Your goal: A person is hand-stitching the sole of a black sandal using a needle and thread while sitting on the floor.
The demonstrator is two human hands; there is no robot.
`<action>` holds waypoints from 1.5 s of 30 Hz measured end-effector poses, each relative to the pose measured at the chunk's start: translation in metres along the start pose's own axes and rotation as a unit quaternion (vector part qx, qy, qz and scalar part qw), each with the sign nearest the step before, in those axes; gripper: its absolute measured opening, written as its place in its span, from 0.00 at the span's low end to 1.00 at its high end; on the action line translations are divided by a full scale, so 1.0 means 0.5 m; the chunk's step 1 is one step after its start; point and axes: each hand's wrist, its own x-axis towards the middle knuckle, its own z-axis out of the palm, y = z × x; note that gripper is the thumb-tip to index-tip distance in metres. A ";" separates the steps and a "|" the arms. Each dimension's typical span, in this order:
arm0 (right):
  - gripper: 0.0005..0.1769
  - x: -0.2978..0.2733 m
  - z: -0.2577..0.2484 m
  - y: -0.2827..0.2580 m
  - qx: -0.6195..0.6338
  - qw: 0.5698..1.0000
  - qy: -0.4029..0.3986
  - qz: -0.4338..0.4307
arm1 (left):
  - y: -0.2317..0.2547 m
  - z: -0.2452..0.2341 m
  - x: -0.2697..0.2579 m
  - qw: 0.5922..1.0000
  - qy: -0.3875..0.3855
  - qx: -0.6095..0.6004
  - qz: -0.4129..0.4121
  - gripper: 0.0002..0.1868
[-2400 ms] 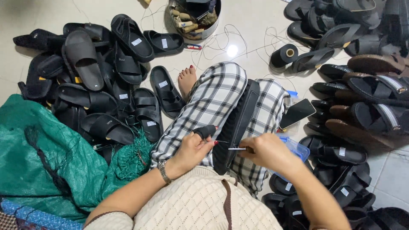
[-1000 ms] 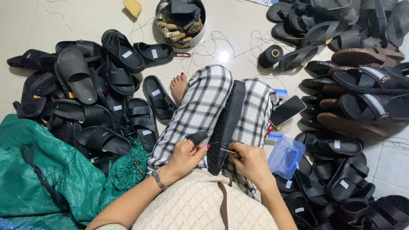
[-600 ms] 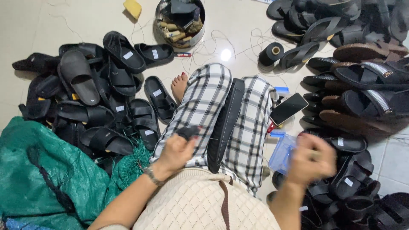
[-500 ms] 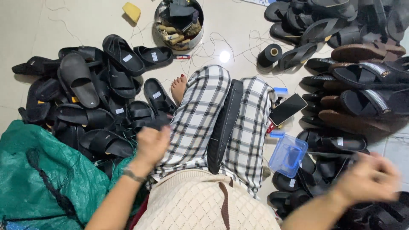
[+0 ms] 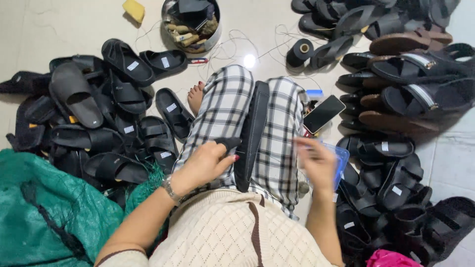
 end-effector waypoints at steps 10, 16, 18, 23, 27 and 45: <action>0.07 -0.007 0.042 -0.110 0.102 0.955 -0.274 0.050 | 0.039 -0.075 -0.025 0.901 -0.286 -0.207 -0.250 0.16; 0.10 -0.019 0.113 0.022 0.564 0.772 -0.238 0.167 | -0.040 0.016 -0.046 0.755 -0.257 -0.594 -0.102 0.14; 0.10 -0.015 0.144 0.055 0.621 0.730 -0.219 0.182 | -0.075 0.062 -0.037 0.714 -0.224 -0.657 -0.090 0.15; 0.12 0.006 0.162 0.053 0.666 0.694 -0.175 0.212 | -0.120 0.103 -0.015 0.607 -0.143 -0.778 -0.078 0.20; 0.12 0.002 0.157 0.037 0.642 0.714 -0.135 0.246 | -0.092 0.087 -0.018 0.642 -0.087 -0.760 -0.050 0.24; 0.08 0.047 0.128 -0.038 0.489 0.840 -0.102 0.211 | -0.055 0.123 -0.070 0.995 0.061 0.074 0.028 0.33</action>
